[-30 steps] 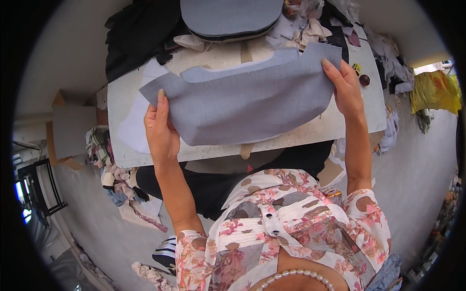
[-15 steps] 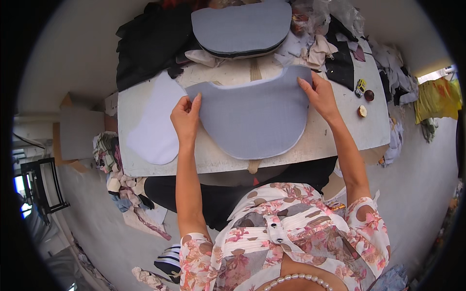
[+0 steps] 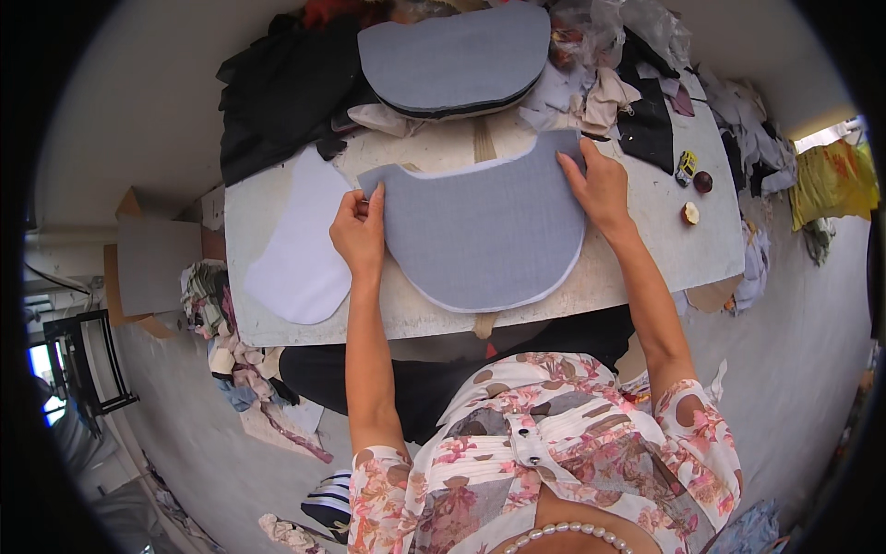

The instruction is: The person repeatedly picks up light blue and white fabric pieces from a table, aligns them, and stacks them into a growing pile. The person handles the pieces one at a time, smoothing and adjusting them before placing them on the stack.

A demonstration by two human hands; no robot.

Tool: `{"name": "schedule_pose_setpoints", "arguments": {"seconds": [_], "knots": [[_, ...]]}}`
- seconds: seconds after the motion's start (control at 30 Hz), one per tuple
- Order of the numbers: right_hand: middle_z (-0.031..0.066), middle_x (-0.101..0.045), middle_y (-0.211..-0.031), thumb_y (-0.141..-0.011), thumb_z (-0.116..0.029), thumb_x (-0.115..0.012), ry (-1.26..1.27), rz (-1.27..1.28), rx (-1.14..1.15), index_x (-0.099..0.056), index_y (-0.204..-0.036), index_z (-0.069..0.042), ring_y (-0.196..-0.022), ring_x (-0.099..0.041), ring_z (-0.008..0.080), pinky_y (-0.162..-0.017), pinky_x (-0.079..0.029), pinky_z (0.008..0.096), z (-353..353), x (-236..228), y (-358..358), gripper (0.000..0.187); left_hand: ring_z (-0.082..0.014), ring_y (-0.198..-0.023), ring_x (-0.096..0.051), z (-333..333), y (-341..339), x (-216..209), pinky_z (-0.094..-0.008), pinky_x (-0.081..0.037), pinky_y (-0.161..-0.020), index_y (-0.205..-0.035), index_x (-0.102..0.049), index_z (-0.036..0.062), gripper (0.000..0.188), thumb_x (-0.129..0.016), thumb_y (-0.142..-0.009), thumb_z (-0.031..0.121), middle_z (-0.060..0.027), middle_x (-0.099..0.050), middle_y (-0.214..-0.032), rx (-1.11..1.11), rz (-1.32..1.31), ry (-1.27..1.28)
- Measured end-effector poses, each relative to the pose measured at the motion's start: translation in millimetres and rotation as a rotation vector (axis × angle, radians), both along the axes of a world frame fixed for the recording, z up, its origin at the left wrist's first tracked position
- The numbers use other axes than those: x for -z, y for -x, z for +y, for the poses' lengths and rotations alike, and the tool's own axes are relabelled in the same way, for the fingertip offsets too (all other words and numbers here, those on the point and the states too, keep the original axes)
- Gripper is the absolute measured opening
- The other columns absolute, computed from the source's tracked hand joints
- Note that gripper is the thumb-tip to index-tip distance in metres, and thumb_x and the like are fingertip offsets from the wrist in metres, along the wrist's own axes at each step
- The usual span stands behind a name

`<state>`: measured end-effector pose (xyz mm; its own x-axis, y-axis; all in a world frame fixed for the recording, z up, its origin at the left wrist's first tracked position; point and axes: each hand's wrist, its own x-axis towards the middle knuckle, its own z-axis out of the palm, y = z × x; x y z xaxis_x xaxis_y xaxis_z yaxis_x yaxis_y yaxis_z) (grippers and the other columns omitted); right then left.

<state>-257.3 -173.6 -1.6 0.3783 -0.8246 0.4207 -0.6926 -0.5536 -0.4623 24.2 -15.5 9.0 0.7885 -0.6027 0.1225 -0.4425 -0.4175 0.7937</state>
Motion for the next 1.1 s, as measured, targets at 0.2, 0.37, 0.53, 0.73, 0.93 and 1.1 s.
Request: {"name": "schedule_pose_setpoints", "arguments": {"seconds": [0.2,0.37,0.53,0.73,0.93,1.1], "knots": [[0.0164,-0.051,-0.126,-0.087,-0.039,-0.062,0.120,0.119,-0.056,-0.049,-0.129,-0.011,-0.119,-0.046,0.0311,-0.093,-0.039,0.0469,17.4,-28.2,-3.1,0.052,-0.0282,-0.120,-0.043,12.6,13.6,-8.9,-0.0453,-0.031,-0.100,-0.125,-0.055,0.0085,0.047,-0.062,-0.088,0.037,-0.0116,-0.047,-0.131,0.227,-0.553,-0.025],[0.0154,-0.021,-0.153,-0.091,-0.050,-0.050,0.040,0.380,-0.245,-0.035,-0.145,-0.017,-0.143,-0.013,0.0337,-0.112,-0.011,0.0581,24.7,-11.4,-10.2,0.065,-0.0347,-0.143,-0.015,7.8,22.1,0.1,-0.0569,-0.005,-0.113,-0.140,-0.045,0.0122,0.062,-0.048,-0.091,0.050,-0.0143,-0.025,-0.153,0.551,-0.565,-0.269],[0.0151,-0.022,-0.153,-0.092,-0.049,-0.048,0.014,0.449,-0.235,-0.035,-0.145,-0.015,-0.143,-0.014,0.0338,-0.113,-0.010,0.0569,23.6,-10.6,-9.6,0.064,-0.0355,-0.143,-0.014,6.3,23.5,5.4,-0.0577,-0.005,-0.112,-0.140,-0.044,0.0123,0.062,-0.049,-0.091,0.050,-0.0147,-0.024,-0.153,0.556,-0.499,-0.251],[0.0150,-0.052,-0.126,-0.085,-0.028,-0.063,0.158,0.043,-0.281,-0.054,-0.124,-0.010,-0.121,-0.045,0.0328,-0.100,-0.035,0.0459,32.3,-55.2,-47.6,0.044,-0.0352,-0.142,-0.020,23.8,20.9,5.6,-0.0564,-0.009,-0.112,-0.136,-0.049,0.0108,0.053,-0.049,-0.094,0.043,-0.0146,-0.030,-0.150,0.435,-0.399,0.050],[0.0075,-0.064,-0.075,-0.075,-0.017,-0.072,-0.183,-0.312,-0.795,-0.065,-0.080,-0.006,-0.081,-0.061,0.0259,-0.068,-0.048,0.0386,100.8,-59.1,-197.3,0.015,-0.0301,-0.131,-0.042,82.7,6.1,-6.6,-0.0416,-0.030,-0.107,-0.120,-0.059,0.0015,0.034,-0.043,-0.100,0.024,-0.0141,-0.058,-0.126,-0.023,-0.197,0.426],[0.0117,-0.062,-0.082,-0.073,-0.019,-0.073,-0.076,-0.136,-0.989,-0.063,-0.077,-0.004,-0.085,-0.059,0.0290,-0.069,-0.048,0.0393,169.5,-13.5,-290.5,0.018,-0.0206,-0.112,-0.055,140.3,-43.0,-5.8,-0.0334,-0.038,-0.100,-0.113,-0.060,-0.0052,0.038,-0.040,-0.102,0.025,-0.0127,-0.062,-0.116,-0.502,0.040,0.612]]}}
